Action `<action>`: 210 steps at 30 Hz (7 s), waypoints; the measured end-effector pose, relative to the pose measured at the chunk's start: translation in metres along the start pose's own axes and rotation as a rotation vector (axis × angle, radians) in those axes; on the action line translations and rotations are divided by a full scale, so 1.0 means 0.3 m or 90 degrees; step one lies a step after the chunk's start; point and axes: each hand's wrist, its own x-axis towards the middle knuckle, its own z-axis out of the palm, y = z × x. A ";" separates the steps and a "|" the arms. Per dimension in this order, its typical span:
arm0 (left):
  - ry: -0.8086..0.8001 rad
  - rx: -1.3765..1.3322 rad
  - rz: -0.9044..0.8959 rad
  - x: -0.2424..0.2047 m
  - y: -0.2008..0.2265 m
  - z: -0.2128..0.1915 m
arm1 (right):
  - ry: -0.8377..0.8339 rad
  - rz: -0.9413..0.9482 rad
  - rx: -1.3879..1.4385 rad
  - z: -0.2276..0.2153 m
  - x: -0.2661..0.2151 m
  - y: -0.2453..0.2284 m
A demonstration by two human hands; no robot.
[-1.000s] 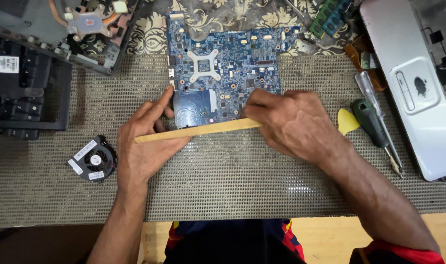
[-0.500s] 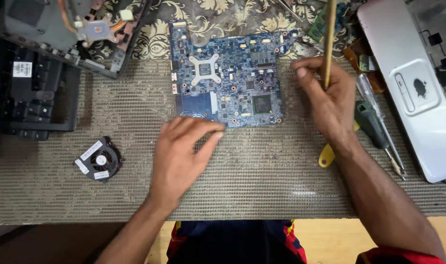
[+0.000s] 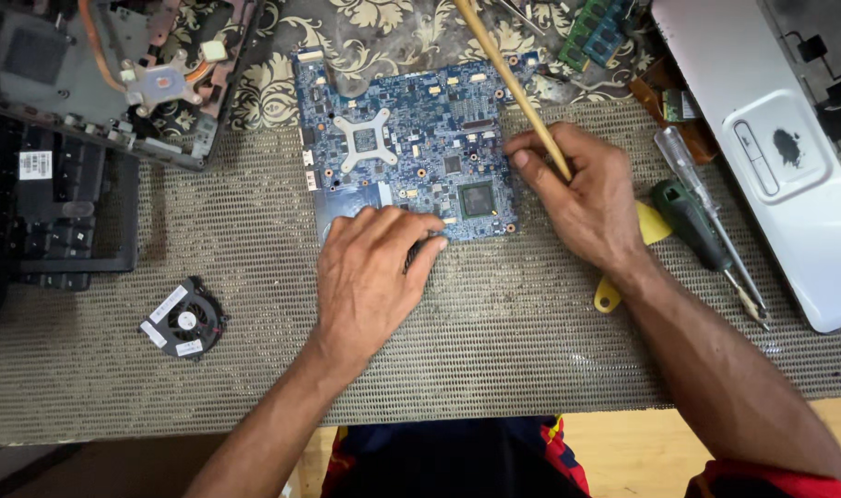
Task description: The person cleans a laptop motherboard using a brush and tweezers. They repeatedly brush the board surface and use tweezers to remove small debris from specific areas.
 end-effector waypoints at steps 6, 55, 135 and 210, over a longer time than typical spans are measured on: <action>0.008 0.027 -0.017 0.002 0.010 0.003 | -0.011 -0.047 -0.006 0.006 -0.002 0.001; -0.090 0.255 0.094 0.056 0.042 -0.012 | -0.033 -0.056 -0.037 0.001 0.002 -0.027; -0.065 -0.050 -0.267 -0.109 -0.190 -0.208 | -0.536 -0.137 0.088 0.119 0.164 -0.253; -0.029 0.001 -0.205 -0.152 -0.235 -0.178 | -0.366 -0.468 -0.240 0.288 0.128 -0.200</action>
